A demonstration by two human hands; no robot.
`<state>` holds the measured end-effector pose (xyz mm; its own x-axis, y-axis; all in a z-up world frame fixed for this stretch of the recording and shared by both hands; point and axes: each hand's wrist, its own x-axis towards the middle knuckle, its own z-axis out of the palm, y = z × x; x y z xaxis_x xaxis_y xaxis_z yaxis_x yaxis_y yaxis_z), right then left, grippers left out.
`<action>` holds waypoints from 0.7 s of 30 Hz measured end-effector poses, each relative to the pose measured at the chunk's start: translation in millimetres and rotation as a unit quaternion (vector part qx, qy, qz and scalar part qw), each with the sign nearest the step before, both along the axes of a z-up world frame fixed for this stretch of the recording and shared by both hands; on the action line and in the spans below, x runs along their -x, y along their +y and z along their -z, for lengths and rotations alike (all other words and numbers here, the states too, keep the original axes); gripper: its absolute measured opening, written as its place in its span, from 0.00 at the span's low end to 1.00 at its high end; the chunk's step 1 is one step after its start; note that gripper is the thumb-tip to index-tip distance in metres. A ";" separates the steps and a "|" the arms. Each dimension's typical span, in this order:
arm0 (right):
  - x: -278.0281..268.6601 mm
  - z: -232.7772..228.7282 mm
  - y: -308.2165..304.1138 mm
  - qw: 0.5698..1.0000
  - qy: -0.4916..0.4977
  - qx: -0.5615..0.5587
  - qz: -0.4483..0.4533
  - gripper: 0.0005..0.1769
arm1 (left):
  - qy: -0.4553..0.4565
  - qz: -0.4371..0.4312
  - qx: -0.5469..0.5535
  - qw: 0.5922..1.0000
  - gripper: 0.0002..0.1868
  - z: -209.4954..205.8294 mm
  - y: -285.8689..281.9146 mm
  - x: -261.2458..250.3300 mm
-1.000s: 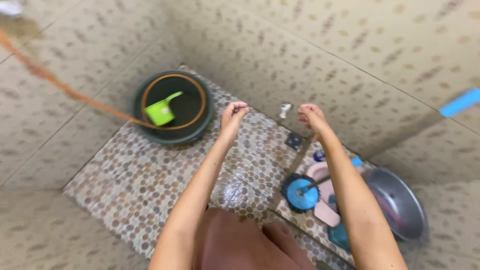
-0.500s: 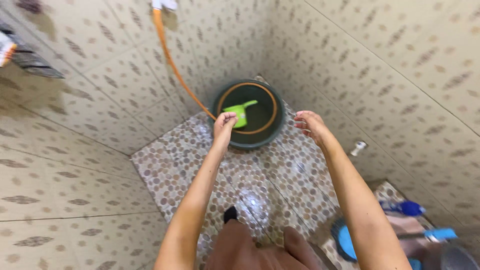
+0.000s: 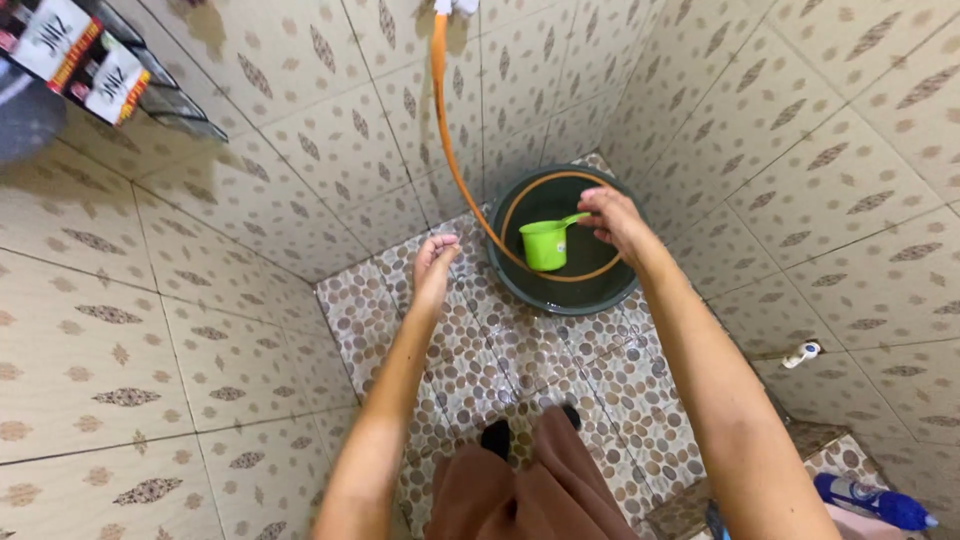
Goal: The recorder is cleaning and mopping the bathroom floor using a mop, water from a bucket, and a cleaning solution.
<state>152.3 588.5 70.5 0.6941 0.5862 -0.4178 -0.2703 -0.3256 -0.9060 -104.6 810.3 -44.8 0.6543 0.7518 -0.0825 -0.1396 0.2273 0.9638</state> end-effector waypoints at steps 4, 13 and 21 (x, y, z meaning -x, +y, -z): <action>-37.0 14.4 35.9 0.999 -0.020 0.022 -0.015 0.14 | 0.008 -0.029 0.014 0.999 0.09 19.8 5.5 11.4; -141.0 181.1 60.5 0.993 -0.076 -0.051 -0.079 0.16 | 0.094 -0.099 0.060 0.989 0.08 9.7 -20.4 -16.3; -125.7 309.3 29.7 0.874 -0.310 0.318 -0.198 0.21 | 0.170 -0.082 0.134 0.973 0.09 214.7 -63.3 -57.2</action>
<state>278.0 618.2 -238.7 0.6983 0.6173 -0.3624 0.4551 -0.7736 -0.4409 -47.4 747.0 -259.5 0.4285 0.7650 -0.4808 0.1226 0.4780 0.8698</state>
